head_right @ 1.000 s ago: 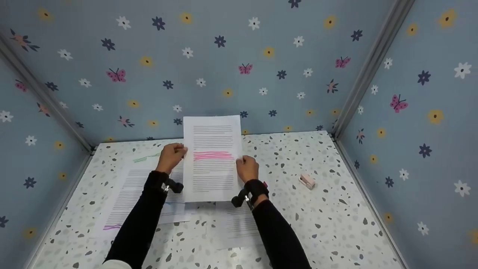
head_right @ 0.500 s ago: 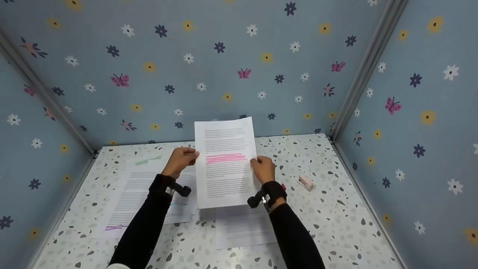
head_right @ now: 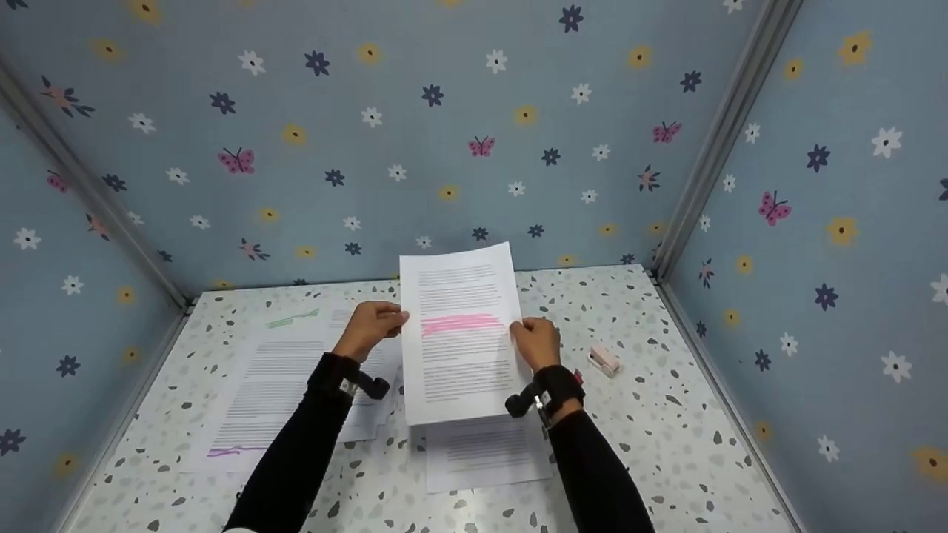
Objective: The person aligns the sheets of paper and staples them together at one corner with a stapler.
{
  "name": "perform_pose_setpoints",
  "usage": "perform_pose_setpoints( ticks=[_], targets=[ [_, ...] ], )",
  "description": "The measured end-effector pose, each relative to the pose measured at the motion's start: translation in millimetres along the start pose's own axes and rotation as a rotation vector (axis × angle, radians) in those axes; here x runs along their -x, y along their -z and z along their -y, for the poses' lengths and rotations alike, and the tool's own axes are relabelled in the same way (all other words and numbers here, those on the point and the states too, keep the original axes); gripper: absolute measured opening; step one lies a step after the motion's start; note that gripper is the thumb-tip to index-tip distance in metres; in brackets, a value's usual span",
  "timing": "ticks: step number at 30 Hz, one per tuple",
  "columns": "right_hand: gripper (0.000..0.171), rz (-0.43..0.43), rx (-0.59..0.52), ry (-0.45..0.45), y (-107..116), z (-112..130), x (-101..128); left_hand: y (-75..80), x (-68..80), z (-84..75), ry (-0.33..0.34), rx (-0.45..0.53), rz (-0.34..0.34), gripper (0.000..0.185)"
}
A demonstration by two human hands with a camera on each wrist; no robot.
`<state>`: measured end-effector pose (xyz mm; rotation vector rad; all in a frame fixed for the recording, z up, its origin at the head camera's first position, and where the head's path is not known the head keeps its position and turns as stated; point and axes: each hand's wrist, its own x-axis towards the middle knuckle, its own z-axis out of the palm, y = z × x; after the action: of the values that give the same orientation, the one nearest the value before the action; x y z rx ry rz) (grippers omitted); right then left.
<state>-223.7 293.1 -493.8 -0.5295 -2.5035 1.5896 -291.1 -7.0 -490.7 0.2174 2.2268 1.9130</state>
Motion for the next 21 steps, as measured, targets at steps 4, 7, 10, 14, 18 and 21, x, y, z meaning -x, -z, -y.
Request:
perform_pose_setpoints(
  ticks=[4, 7, 10, 14, 18, 21],
  targets=[
    [0.026, 0.002, -0.003, 0.003, 2, -7, 1, -3.5, 5.6, -1.3, 0.002, 0.004, 0.027, 0.037],
    [0.027, 0.001, -0.006, -0.007, 4, -12, 2, -7.7, 6.3, 0.0, 0.002, -0.009, 0.024, 0.036],
    [0.027, -0.004, -0.006, -0.019, 6, -16, 3, -12.4, 6.9, 2.0, 0.005, -0.015, 0.029, 0.037],
    [0.027, -0.009, 0.006, -0.023, 8, -24, 5, -18.5, 6.9, 12.5, -0.003, -0.006, 0.034, 0.037],
    [0.026, 0.000, 0.030, -0.025, 8, -35, 8, -23.8, 11.3, 22.3, -0.004, -0.019, 0.033, 0.037],
    [0.025, -0.001, 0.040, -0.036, 6, -44, 11, -28.2, 13.9, 31.9, 0.002, -0.036, 0.033, 0.037]
  ],
)
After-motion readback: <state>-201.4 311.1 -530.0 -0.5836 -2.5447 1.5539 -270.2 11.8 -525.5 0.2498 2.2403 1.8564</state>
